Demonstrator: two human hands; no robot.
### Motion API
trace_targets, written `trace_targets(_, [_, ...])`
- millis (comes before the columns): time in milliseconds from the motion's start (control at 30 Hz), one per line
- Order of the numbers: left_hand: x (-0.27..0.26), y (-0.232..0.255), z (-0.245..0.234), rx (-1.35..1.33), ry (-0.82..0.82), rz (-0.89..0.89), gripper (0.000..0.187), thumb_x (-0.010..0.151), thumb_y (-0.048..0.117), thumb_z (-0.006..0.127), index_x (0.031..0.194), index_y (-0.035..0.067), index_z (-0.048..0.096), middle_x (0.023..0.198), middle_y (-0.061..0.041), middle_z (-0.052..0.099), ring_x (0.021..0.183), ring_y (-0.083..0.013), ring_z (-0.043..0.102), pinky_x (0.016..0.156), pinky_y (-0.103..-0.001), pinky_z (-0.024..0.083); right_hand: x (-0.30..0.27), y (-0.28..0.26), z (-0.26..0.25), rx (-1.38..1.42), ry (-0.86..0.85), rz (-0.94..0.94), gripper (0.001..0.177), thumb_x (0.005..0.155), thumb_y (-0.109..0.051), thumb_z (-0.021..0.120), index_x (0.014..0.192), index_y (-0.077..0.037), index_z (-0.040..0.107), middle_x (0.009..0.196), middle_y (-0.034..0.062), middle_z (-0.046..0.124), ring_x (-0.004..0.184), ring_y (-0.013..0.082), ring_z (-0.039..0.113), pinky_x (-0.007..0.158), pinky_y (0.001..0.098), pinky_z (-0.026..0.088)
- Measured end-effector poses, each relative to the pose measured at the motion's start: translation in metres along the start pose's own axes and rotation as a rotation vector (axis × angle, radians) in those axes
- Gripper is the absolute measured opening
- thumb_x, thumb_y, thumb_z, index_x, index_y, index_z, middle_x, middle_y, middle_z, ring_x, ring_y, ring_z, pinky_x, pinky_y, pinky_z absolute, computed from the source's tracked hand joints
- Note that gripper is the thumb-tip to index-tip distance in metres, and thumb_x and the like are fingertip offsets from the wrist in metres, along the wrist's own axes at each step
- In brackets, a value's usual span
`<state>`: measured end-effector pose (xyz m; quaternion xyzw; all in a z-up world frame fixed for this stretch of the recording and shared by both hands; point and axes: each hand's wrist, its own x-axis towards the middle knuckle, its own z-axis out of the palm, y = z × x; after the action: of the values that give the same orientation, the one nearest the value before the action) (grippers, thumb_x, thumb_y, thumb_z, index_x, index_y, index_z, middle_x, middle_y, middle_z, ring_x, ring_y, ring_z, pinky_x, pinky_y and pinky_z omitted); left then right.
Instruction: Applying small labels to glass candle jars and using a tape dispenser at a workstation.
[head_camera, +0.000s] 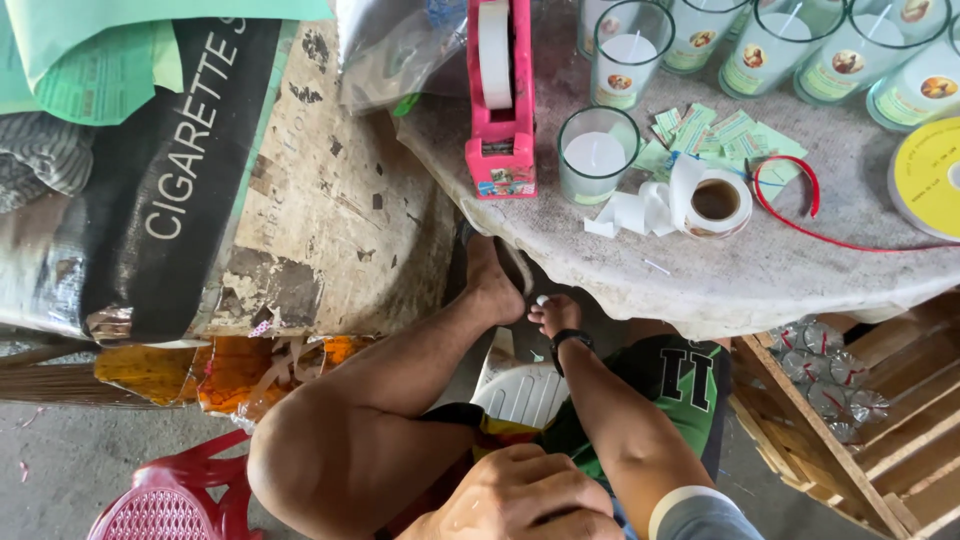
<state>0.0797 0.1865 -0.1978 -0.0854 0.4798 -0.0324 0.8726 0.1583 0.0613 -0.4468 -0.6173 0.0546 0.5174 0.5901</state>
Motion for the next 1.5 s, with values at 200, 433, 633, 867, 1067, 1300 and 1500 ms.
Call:
trace_targets(200, [-0.035,-0.085,0.003,0.268,-0.219,1.099,0.018,0.073,0.028,0.063,0.087,0.019,0.057,0.09,0.004,0.06,0.082,-0.0101,0.057,0.067,-0.021,0.042,-0.029,-0.025,-0.011,-0.028,0.087,0.051,0.015,0.079,-0.008,0.05,0.093,-0.005,0.054,0.071,0.0155,0.063,0.055,0.0237,0.064,0.037,0.0241,0.043])
trace_targets(433, [-0.131,-0.149,-0.019,1.73,0.079,1.826,0.011,0.079,0.017,0.058,0.081,0.006,0.054,0.078,-0.005,0.06,0.064,-0.0153,0.06,0.05,-0.026,0.049,-0.229,-0.126,0.001,0.094,-0.285,0.034,0.014,0.085,-0.008,0.046,0.093,-0.003,0.055,0.087,0.0153,0.066,0.073,0.022,0.065,0.039,0.0196,0.039])
trace_targets(633, [-0.112,-0.147,-0.007,1.475,0.029,1.593,0.005,0.08,0.012,0.055,0.08,0.007,0.054,0.074,-0.004,0.055,0.06,-0.0108,0.057,0.049,-0.021,0.045,-0.308,-0.189,0.001,-0.339,-0.225,-0.662,0.016,0.083,-0.014,0.048,0.094,-0.003,0.049,0.076,0.0088,0.064,0.055,0.0111,0.056,0.047,0.0225,0.046])
trace_targets(867, [-0.106,-0.157,0.016,1.132,-0.457,1.058,0.027,0.084,0.031,0.049,0.081,0.004,0.052,0.07,-0.004,0.055,0.061,-0.0105,0.055,0.055,-0.021,0.043,-0.317,-0.222,-0.002,-0.591,-0.229,-1.318,0.008,0.086,-0.008,0.043,0.084,-0.008,0.051,0.102,0.0149,0.048,0.085,0.0228,0.062,0.067,0.0272,0.054])
trace_targets(1067, [-0.11,-0.161,0.027,1.092,-0.345,1.116,0.016,0.084,0.019,0.053,0.075,0.006,0.051,0.061,-0.003,0.054,0.056,-0.0067,0.051,0.051,-0.019,0.041,-0.308,-0.22,-0.003,-0.5,-0.223,-1.282,0.015,0.085,0.001,0.043,0.09,-0.011,0.05,0.102,0.0105,0.051,0.083,0.0188,0.06,0.07,0.0263,0.053])
trace_targets(1300, [-0.112,-0.156,0.034,1.214,-0.259,1.294,0.015,0.084,0.018,0.054,0.074,0.008,0.048,0.062,0.001,0.046,0.05,-0.0056,0.037,0.043,-0.022,0.031,-0.325,-0.243,0.001,-0.606,-0.331,-0.898,0.024,0.081,-0.035,0.051,0.082,-0.012,0.053,0.096,0.0107,0.054,0.091,0.0196,0.056,0.076,0.0309,0.042])
trace_targets(1500, [-0.117,-0.15,0.036,1.491,-0.277,1.309,0.01,0.078,0.012,0.054,0.071,0.008,0.049,0.063,-0.002,0.048,0.051,-0.0119,0.043,0.046,-0.026,0.035,-0.322,-0.245,-0.002,-0.372,-0.242,-0.82,0.003,0.083,-0.007,0.047,0.08,-0.008,0.049,0.099,0.011,0.05,0.086,0.02,0.06,0.074,0.0265,0.048])
